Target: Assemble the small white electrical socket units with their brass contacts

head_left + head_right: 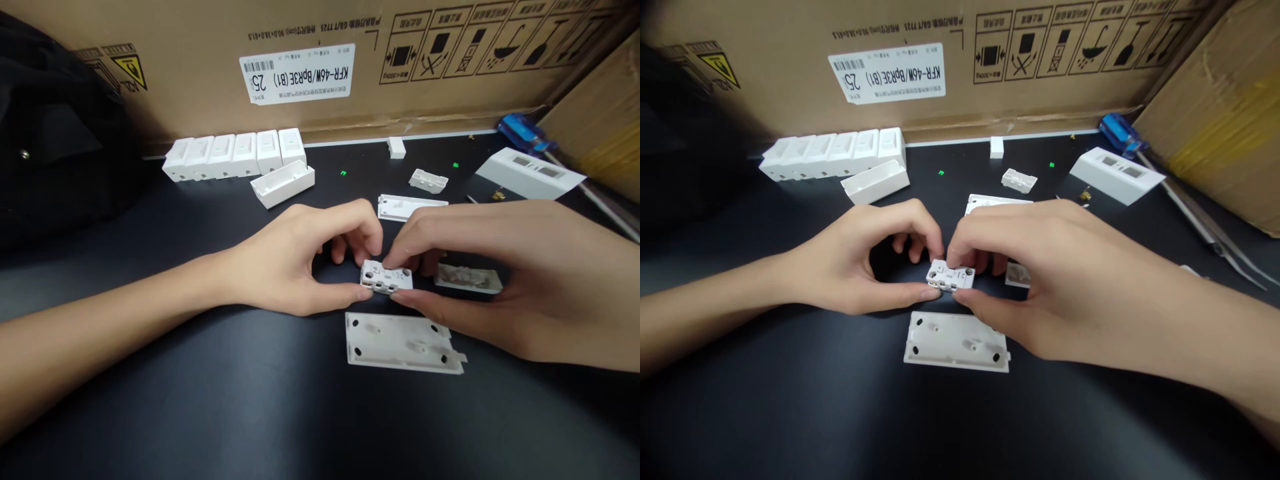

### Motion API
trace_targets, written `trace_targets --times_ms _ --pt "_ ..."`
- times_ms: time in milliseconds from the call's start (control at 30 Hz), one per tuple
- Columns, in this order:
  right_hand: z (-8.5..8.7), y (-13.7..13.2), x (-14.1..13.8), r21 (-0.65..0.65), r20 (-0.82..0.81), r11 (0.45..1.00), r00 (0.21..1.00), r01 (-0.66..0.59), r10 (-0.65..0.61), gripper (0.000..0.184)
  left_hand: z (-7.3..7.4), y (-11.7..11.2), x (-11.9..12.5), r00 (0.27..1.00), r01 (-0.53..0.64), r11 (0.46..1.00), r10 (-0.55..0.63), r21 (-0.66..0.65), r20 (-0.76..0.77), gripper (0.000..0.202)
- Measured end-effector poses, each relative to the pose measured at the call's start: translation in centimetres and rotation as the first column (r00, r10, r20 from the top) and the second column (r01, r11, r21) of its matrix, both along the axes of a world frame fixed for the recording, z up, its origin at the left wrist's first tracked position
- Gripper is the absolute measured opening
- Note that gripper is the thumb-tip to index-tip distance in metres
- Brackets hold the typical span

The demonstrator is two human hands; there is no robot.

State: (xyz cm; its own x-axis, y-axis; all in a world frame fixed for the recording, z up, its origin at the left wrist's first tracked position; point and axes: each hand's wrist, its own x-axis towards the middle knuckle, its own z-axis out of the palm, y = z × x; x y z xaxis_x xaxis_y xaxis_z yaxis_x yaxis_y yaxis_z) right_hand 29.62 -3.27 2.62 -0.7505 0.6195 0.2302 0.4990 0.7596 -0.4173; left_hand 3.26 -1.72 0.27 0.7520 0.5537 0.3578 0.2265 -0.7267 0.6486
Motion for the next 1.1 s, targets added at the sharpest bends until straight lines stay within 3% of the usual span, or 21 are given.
trace_targets --times_ms 167,433,800,1100 --pt "-0.1 0.0 0.1 -0.017 -0.031 1.000 0.999 -0.014 0.013 0.003 0.0 0.1 0.0 0.999 0.038 0.998 -0.038 0.053 0.002 0.020" --pt "1.2 0.0 -0.1 -0.062 0.026 0.998 1.000 -0.010 0.011 0.018 0.1 0.0 -0.2 0.998 0.055 0.996 -0.053 0.064 -0.032 0.007" --pt "1.5 -0.2 -0.8 -0.060 0.082 0.998 0.996 0.034 -0.029 0.012 -0.2 0.3 -0.4 0.995 0.093 0.988 -0.090 0.120 -0.032 0.016" --pt "3.0 -0.4 -2.3 -0.075 0.298 0.989 0.950 0.124 -0.097 0.017 -0.1 0.0 -1.0 0.979 0.130 0.956 -0.083 0.264 -0.185 0.020"
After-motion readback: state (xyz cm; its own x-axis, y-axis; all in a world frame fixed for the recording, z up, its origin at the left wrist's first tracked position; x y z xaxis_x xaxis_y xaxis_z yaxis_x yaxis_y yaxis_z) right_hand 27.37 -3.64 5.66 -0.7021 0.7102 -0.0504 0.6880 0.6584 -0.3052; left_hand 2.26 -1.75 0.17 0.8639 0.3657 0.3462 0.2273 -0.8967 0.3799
